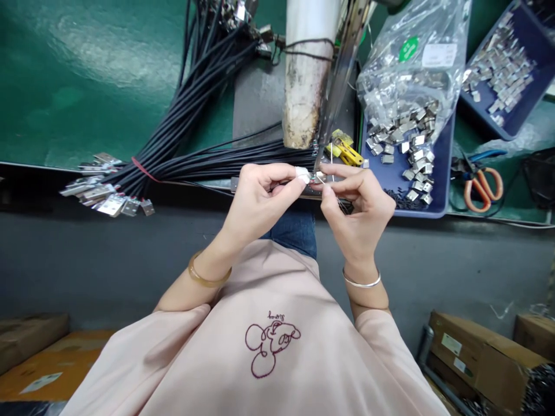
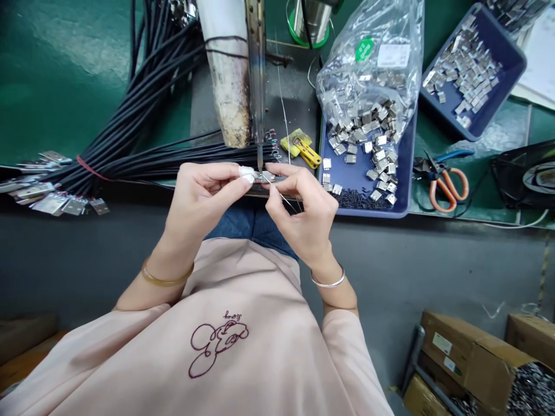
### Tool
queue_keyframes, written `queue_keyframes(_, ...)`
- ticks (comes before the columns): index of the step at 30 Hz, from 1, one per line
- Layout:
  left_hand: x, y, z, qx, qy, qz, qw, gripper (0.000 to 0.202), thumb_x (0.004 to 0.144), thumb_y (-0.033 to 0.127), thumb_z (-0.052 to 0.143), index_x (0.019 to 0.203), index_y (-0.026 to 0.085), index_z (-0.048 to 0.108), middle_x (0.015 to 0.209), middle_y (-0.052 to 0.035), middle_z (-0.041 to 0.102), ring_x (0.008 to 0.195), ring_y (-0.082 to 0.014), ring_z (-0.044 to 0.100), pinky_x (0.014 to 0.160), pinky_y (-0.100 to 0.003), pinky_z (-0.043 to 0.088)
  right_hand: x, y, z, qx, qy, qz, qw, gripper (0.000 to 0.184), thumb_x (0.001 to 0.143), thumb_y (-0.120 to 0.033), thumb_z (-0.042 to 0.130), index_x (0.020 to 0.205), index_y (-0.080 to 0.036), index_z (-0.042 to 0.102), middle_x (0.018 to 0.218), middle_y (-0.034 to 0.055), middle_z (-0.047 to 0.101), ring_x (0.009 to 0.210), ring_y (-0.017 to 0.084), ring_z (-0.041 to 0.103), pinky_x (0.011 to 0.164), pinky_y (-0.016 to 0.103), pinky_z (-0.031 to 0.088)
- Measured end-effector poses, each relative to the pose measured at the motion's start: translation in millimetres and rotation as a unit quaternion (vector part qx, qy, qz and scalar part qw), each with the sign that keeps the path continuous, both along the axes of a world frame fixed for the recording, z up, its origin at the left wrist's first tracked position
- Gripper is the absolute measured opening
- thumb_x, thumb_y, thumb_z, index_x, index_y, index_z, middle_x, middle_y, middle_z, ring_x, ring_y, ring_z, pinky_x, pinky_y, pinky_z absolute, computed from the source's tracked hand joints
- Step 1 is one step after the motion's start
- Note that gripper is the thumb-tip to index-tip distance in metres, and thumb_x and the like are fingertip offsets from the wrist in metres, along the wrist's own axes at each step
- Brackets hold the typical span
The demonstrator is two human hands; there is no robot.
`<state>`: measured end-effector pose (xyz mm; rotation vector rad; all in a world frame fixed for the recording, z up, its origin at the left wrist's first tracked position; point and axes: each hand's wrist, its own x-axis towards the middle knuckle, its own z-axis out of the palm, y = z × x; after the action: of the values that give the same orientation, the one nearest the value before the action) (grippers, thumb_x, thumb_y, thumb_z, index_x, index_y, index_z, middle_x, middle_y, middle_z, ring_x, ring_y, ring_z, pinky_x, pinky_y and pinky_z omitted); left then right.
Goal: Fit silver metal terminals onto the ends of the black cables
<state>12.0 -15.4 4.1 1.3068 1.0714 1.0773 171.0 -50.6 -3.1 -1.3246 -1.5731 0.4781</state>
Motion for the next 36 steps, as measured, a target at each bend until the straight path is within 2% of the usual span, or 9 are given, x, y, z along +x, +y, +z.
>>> queue_keyframes(5, 2.9, 0.8, -1.9, 0.01, 0.013, 0.012, 1.0, 0.015, 0.084, 0.02, 0.068, 0.074, 0.016, 0.078, 0.065, -0.0009, 0.067, 0.061, -0.0108, 0.057, 0.057, -0.022, 0.046, 1.8, 1.7, -3.1, 0.011, -0.032, -0.004, 0.999, 0.006, 0.089, -0.018, 0.062, 0.086, -0.023, 0.061, 0.109, 0.0024, 0.076, 0.087, 0.016, 0.076, 0.075, 0.029, 0.065)
queue_keyframes(11, 3.6, 1.9, -2.1, -0.011, 0.011, 0.015, 1.0, 0.015, 0.083, 0.021, 0.068, 0.072, 0.015, 0.077, 0.065, -0.0013, 0.067, 0.061, -0.0115, 0.056, 0.057, -0.022, 0.045, 1.5, 5.1, -4.9, 0.017, -0.041, 0.003, 0.999, 0.009, 0.089, -0.017, 0.062, 0.085, -0.024, 0.06, 0.107, 0.0022, 0.076, 0.087, 0.016, 0.076, 0.079, 0.031, 0.064)
queue_keyframes(17, 1.9, 2.7, 1.9, -0.011, 0.014, 0.015, 1.0, 0.019, 0.083, 0.026, 0.068, 0.069, 0.014, 0.075, 0.065, -0.0018, 0.064, 0.059, -0.0108, 0.05, 0.053, -0.023, 0.038, 2.5, 5.1, -1.9, -0.025, -0.013, 0.009, 1.0, 0.007, 0.091, -0.021, 0.061, 0.084, -0.023, 0.06, 0.109, 0.0036, 0.076, 0.086, 0.016, 0.076, 0.073, 0.029, 0.064)
queue_keyframes(21, 1.2, 2.5, 1.7, 0.0, 0.022, 0.007, 1.0, 0.02, 0.082, 0.024, 0.068, 0.067, 0.014, 0.075, 0.058, 0.0006, 0.053, 0.055, -0.0089, 0.042, 0.051, -0.024, 0.032, 4.1, 4.4, -1.3, -0.038, 0.004, 0.017, 0.999, 0.008, 0.091, -0.021, 0.062, 0.083, -0.022, 0.059, 0.107, 0.0035, 0.076, 0.087, 0.015, 0.076, 0.072, 0.027, 0.064)
queue_keyframes(28, 1.9, 1.0, 1.8, 0.005, 0.029, 0.016, 0.999, 0.02, 0.085, 0.024, 0.066, 0.071, 0.015, 0.076, 0.061, -0.0008, 0.055, 0.057, -0.0097, 0.042, 0.05, -0.023, 0.032, 2.2, 6.8, -2.1, 0.022, -0.028, 0.01, 0.999, 0.008, 0.089, -0.017, 0.063, 0.086, -0.023, 0.061, 0.107, 0.0035, 0.076, 0.092, 0.017, 0.075, 0.076, 0.031, 0.063)
queue_keyframes(33, 1.5, 1.2, 3.3, 0.013, 0.034, 0.027, 0.999, 0.019, 0.083, 0.023, 0.067, 0.069, 0.015, 0.074, 0.06, -0.0005, 0.052, 0.057, -0.0096, 0.041, 0.051, -0.024, 0.03, 1.3, 7.5, 2.9, 0.071, -0.083, 0.011, 0.994, 0.013, 0.087, -0.013, 0.064, 0.085, -0.025, 0.062, 0.102, 0.0022, 0.077, 0.099, 0.021, 0.075, 0.084, 0.038, 0.063)
queue_keyframes(36, 1.0, 1.1, 3.1, -0.008, 0.029, 0.018, 0.999, 0.018, 0.083, 0.023, 0.066, 0.07, 0.014, 0.074, 0.063, -0.0013, 0.056, 0.06, -0.0104, 0.044, 0.053, -0.023, 0.033, 1.0, 5.1, 4.2, 0.089, -0.107, 0.01, 0.99, 0.015, 0.086, -0.011, 0.064, 0.084, -0.025, 0.06, 0.107, 0.0029, 0.077, 0.096, 0.019, 0.075, 0.083, 0.036, 0.063)
